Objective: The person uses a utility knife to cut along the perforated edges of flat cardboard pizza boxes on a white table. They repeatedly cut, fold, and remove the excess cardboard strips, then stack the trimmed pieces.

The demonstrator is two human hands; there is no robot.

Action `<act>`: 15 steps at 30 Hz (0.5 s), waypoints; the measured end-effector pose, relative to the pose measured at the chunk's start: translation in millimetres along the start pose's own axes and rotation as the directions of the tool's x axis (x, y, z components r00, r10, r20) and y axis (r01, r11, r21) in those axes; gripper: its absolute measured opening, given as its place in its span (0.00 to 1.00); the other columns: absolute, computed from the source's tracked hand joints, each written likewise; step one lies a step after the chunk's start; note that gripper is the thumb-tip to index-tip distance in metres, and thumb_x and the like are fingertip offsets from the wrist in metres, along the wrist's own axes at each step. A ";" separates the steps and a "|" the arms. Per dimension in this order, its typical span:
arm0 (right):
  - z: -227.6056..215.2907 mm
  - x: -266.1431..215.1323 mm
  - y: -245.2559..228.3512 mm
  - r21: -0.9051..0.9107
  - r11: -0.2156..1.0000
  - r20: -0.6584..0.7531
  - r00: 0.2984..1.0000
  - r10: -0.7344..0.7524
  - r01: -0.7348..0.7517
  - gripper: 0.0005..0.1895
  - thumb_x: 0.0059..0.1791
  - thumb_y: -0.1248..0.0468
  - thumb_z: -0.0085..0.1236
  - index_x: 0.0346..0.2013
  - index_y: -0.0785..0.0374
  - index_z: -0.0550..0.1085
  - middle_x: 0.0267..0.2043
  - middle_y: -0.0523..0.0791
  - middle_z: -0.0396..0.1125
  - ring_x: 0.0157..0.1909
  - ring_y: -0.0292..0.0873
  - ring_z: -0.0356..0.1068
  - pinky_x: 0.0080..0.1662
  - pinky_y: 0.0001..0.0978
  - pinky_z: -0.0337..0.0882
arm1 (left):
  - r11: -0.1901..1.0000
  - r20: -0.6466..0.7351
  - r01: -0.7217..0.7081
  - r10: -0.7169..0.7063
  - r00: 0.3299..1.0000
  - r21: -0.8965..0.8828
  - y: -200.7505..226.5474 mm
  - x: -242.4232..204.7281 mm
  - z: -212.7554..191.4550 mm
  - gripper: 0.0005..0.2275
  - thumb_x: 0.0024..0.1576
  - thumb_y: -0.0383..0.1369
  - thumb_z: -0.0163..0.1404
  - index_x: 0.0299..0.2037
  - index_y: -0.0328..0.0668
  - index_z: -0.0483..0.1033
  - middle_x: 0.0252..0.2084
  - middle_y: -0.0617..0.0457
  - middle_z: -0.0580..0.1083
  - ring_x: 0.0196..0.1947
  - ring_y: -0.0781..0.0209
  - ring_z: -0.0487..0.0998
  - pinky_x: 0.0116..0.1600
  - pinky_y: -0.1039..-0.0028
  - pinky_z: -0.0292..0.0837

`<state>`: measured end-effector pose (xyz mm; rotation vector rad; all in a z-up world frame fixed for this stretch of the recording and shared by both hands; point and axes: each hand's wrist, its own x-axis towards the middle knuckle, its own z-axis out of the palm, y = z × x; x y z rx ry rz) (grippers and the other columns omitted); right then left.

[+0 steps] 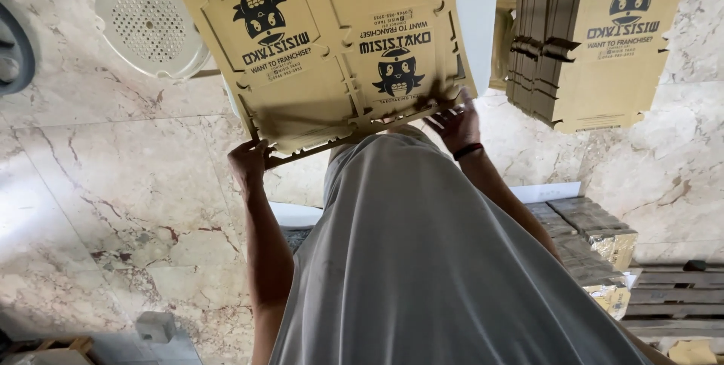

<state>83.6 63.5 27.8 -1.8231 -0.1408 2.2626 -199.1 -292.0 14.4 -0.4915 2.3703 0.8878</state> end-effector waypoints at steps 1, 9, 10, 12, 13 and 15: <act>-9.6 12.0 -9.7 -0.019 0.998 0.014 0.998 -0.068 0.068 0.38 0.44 0.34 0.61 0.50 0.63 0.68 0.44 0.50 0.65 0.49 0.60 0.70 0.58 0.63 0.73 | 0.999 -0.010 -0.018 0.018 1.000 0.050 -8.3 8.2 2.6 0.12 0.51 0.29 0.63 0.45 0.36 0.82 0.26 0.41 0.79 0.23 0.56 0.82 0.30 0.67 0.82; -29.9 74.5 -84.6 -0.489 0.846 0.094 0.977 -0.192 0.213 0.31 0.49 0.36 0.62 0.48 0.59 0.78 0.43 0.51 0.76 0.42 0.55 0.80 0.48 0.56 0.80 | 0.973 -0.082 -0.080 0.099 0.992 0.216 -18.1 9.8 11.1 0.16 0.45 0.36 0.65 0.44 0.48 0.83 0.30 0.50 0.81 0.38 0.50 0.83 0.48 0.61 0.79; -28.7 81.0 -91.2 -0.599 0.766 0.097 0.971 -0.218 0.232 0.28 0.49 0.40 0.62 0.47 0.60 0.78 0.41 0.51 0.75 0.40 0.54 0.79 0.44 0.55 0.80 | 0.971 -0.052 -0.085 0.099 0.994 0.224 -11.6 5.7 9.6 0.16 0.46 0.35 0.63 0.45 0.48 0.83 0.32 0.49 0.81 0.40 0.48 0.83 0.51 0.60 0.78; -24.9 93.7 -103.1 -0.702 0.667 0.113 0.964 -0.241 0.249 0.25 0.50 0.44 0.63 0.47 0.61 0.77 0.39 0.50 0.74 0.38 0.54 0.78 0.41 0.54 0.80 | 0.970 -0.029 -0.086 0.095 0.995 0.226 -14.8 10.0 10.5 0.16 0.46 0.33 0.62 0.47 0.47 0.82 0.34 0.49 0.82 0.43 0.46 0.83 0.53 0.58 0.77; -22.5 100.0 -108.8 -0.821 0.507 0.128 0.951 -0.282 0.261 0.20 0.50 0.50 0.63 0.45 0.63 0.76 0.37 0.50 0.72 0.35 0.54 0.76 0.36 0.52 0.80 | 0.965 -0.025 -0.098 0.107 0.994 0.242 -24.6 18.4 13.3 0.16 0.46 0.34 0.62 0.46 0.48 0.82 0.34 0.49 0.82 0.43 0.47 0.83 0.52 0.58 0.78; -25.3 113.9 -113.4 -0.909 0.330 0.145 0.937 -0.318 0.253 0.16 0.51 0.56 0.64 0.44 0.65 0.74 0.34 0.50 0.70 0.32 0.54 0.75 0.32 0.51 0.80 | 0.959 -0.016 -0.108 0.116 0.993 0.263 -36.9 31.3 15.7 0.15 0.47 0.34 0.63 0.46 0.49 0.82 0.33 0.50 0.81 0.43 0.48 0.82 0.52 0.58 0.78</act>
